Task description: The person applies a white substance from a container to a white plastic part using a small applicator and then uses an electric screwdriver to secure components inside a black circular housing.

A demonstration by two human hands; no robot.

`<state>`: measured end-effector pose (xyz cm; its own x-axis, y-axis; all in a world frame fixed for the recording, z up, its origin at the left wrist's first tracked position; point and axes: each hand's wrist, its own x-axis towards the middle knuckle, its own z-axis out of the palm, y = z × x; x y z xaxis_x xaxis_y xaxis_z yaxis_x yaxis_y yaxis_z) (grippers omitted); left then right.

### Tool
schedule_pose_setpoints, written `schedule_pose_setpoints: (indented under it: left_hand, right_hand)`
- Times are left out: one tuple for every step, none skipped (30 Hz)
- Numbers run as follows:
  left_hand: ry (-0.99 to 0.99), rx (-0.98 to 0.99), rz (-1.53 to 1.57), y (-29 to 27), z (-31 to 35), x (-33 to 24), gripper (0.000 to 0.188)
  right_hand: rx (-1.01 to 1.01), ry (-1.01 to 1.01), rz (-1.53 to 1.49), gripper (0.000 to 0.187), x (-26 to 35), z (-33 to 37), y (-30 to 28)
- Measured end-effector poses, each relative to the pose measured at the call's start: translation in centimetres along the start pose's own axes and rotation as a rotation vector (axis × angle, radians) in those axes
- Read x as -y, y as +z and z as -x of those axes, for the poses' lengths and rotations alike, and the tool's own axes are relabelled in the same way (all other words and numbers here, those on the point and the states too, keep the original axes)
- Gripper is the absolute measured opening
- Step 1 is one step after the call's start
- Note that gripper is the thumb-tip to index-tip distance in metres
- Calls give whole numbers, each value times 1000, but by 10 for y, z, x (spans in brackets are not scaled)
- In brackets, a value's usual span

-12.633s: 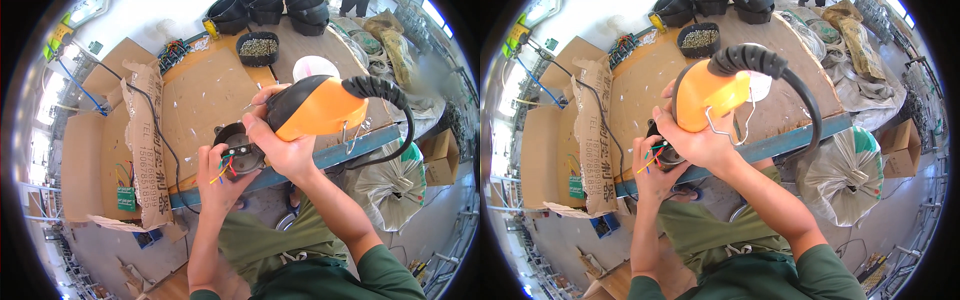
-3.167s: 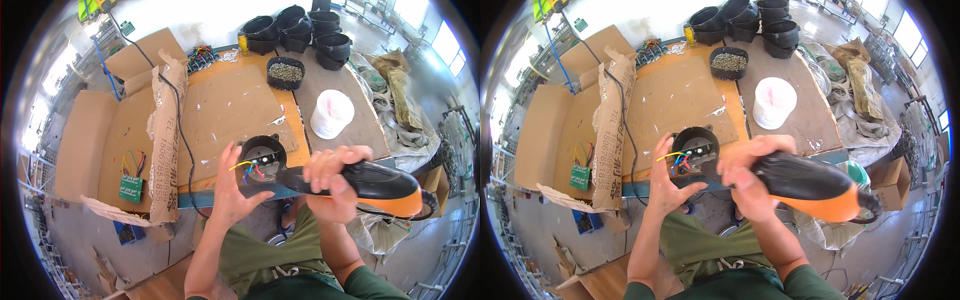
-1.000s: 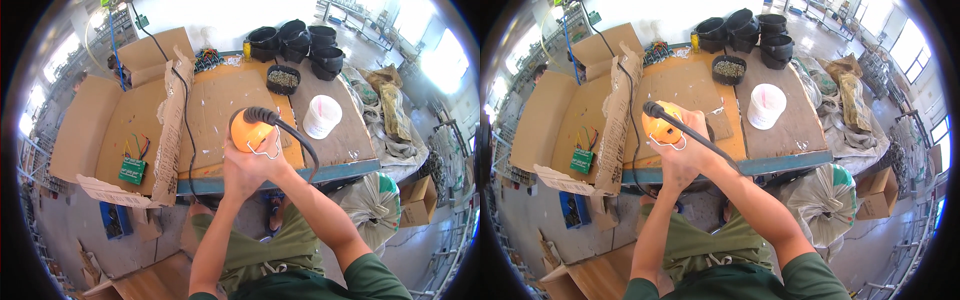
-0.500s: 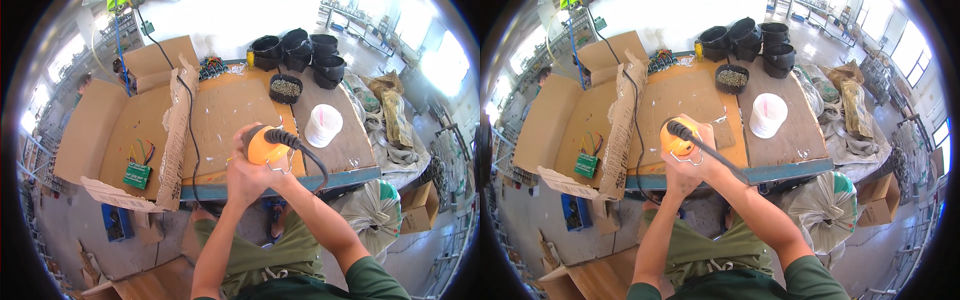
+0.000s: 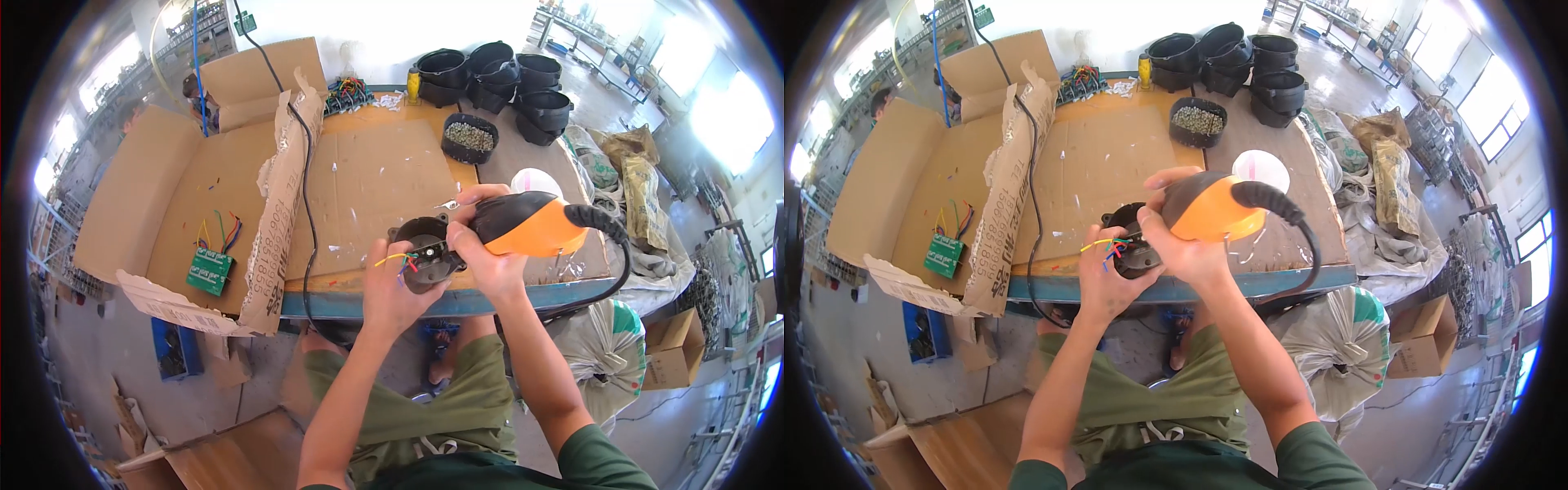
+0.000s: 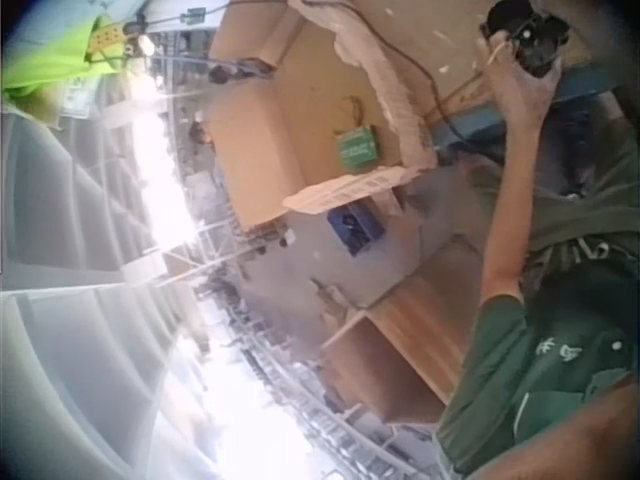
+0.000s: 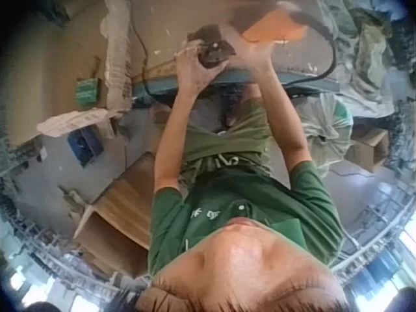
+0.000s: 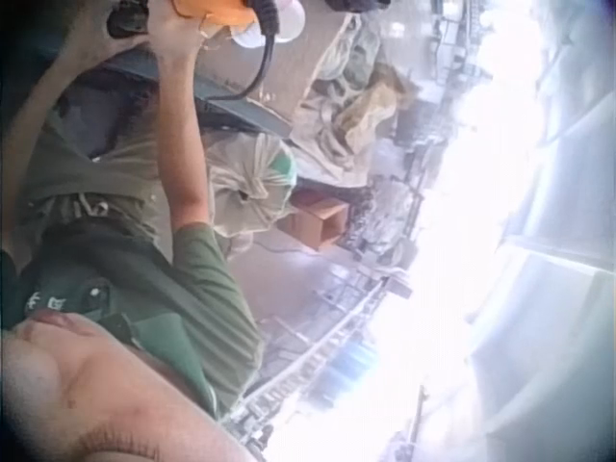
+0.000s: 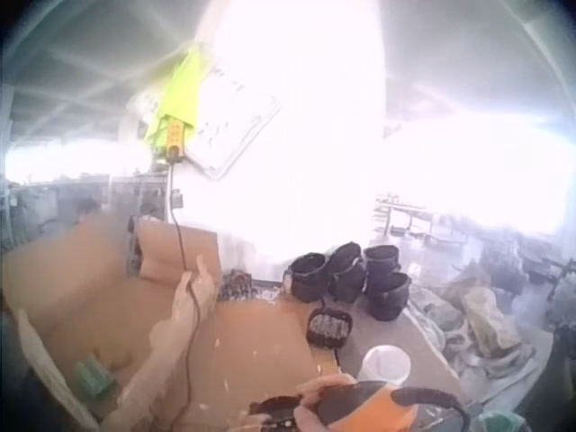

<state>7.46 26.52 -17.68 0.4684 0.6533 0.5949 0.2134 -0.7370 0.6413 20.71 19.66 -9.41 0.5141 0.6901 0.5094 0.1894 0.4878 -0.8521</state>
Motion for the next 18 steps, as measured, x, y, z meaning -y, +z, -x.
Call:
schedule_pose_setpoints:
  left_hand:
    - [-9,3,2,-1,0,1,65]
    - [-17,5,4,-2,0,1,65]
    - [-26,7,6,-3,1,0,65]
    - [-31,11,6,-3,1,-1,64]
    - [-28,14,-4,-2,1,-1,64]
    - [-25,18,-15,-1,2,0,63]
    - [-21,21,-26,-1,2,0,63]
    - [-26,19,-21,-1,1,-1,63]
    - [-30,18,-16,-1,1,-3,64]
    - [-36,15,-13,-1,1,-4,64]
    - [-32,10,-19,-1,1,-4,64]
    - [-27,6,-24,-1,1,-3,64]
    - [-22,3,-27,0,1,-3,64]
    - [-22,2,-34,0,1,-3,65]
    - [-23,0,-41,0,1,-4,65]
    - [-21,-1,-49,0,1,-4,65]
    - [-22,-2,-50,1,2,-3,65]
    - [-23,-3,-52,1,3,-2,65]
  right_hand:
    - [-19,6,-27,31,-1,0,1]
    - [-37,13,-55,31,-1,0,2]
    - [-56,20,-81,31,-2,0,2]
    - [-60,10,-77,31,-3,-1,1]
    - [-59,5,-60,31,-3,-1,0]
    - [-58,0,-43,31,-3,-2,0]
    - [-57,-6,-28,31,-3,-3,0]
    - [-57,-5,-40,31,-3,-4,1]
    - [-56,-5,-52,31,-2,-4,1]
    - [-54,-4,-66,31,-2,-5,2]
    - [-52,2,-70,31,-2,-5,3]
    - [-50,7,-75,30,-2,-6,3]
    - [-50,13,-76,30,-2,-6,2]
    - [-41,18,-70,30,-3,-7,2]
    - [-33,24,-64,29,-4,-7,1]
    - [-26,28,-58,29,-4,-7,1]
    - [-23,24,-46,30,-4,-8,1]
    - [-21,19,-35,30,-5,-9,3]
